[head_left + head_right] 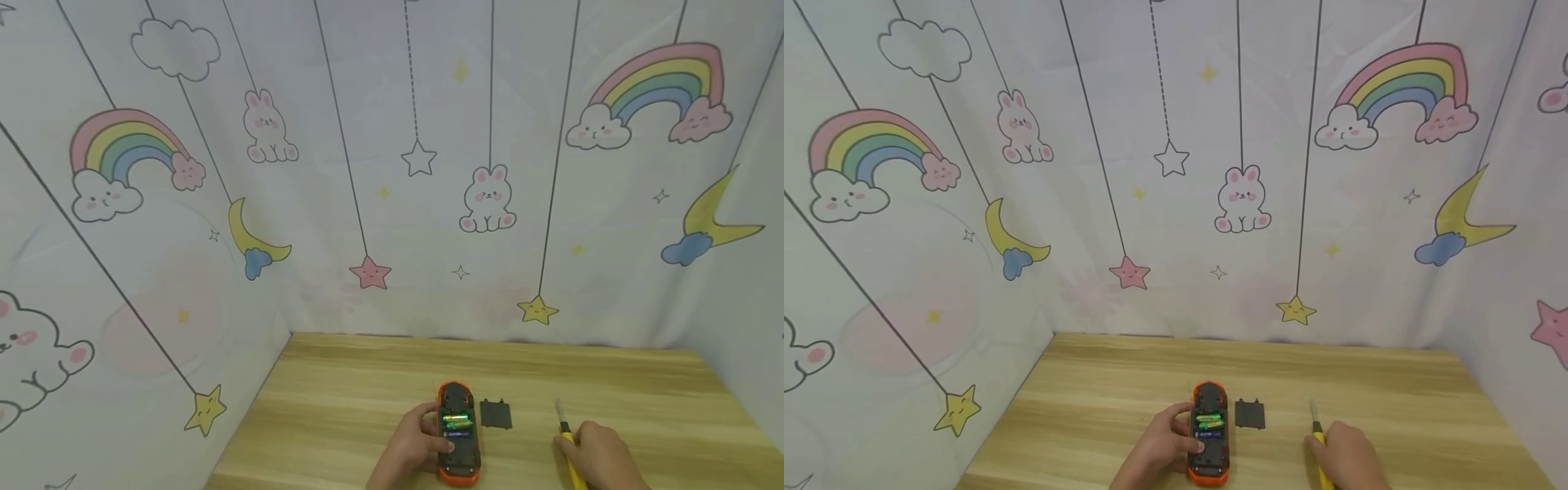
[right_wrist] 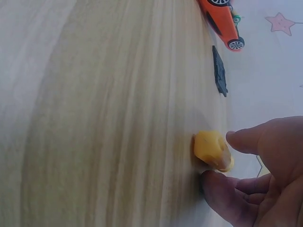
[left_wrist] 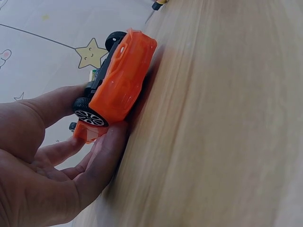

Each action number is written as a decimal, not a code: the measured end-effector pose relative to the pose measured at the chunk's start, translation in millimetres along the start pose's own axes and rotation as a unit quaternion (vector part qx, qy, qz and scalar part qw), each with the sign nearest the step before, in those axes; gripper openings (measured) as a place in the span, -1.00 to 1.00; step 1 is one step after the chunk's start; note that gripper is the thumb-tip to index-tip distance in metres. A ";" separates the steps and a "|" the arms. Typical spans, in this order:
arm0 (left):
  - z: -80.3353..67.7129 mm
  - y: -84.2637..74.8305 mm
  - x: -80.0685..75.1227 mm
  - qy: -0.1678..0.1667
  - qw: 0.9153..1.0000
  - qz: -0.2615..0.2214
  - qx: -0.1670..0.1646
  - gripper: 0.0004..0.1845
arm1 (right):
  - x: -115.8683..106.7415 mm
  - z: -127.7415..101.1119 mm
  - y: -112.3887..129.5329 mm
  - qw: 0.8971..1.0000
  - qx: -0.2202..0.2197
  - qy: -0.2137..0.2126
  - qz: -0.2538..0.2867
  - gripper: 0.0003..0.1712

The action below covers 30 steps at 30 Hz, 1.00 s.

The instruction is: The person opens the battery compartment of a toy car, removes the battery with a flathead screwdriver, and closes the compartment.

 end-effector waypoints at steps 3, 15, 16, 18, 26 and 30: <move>-0.4 0.1 -0.1 0.002 1.000 -0.006 0.000 -0.10 | -2.7 1.3 -3.0 1.000 0.003 0.002 -0.021 -0.45; 0.8 1.2 -1.3 0.007 1.000 -0.015 -0.014 -0.15 | -9.6 3.2 9.9 0.999 0.004 0.028 -0.035 -0.15; 1.0 1.2 -1.2 0.009 1.000 -0.016 -0.016 -0.15 | -9.0 3.0 11.9 0.999 -0.001 0.026 -0.031 -0.15; 1.2 1.7 -1.3 0.012 1.000 -0.014 -0.016 -0.16 | -7.9 3.0 15.2 0.999 -0.011 0.020 -0.029 -0.14; -0.4 2.2 -0.8 0.017 0.999 -0.032 -0.009 -0.15 | -3.0 3.4 25.5 1.000 -0.010 0.016 -0.025 -0.13; -0.9 1.9 -0.4 0.018 0.999 -0.035 -0.008 -0.15 | 3.1 1.7 32.8 1.000 -0.022 0.008 0.001 -0.19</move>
Point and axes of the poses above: each hand's wrist, its own z-axis towards the middle knuckle, its own x-axis out of the palm, y = z × x, the point moved 4 cm from there along z, towards the middle knuckle, and after that the axes turned 7 degrees about y, right-handed, at the moved point
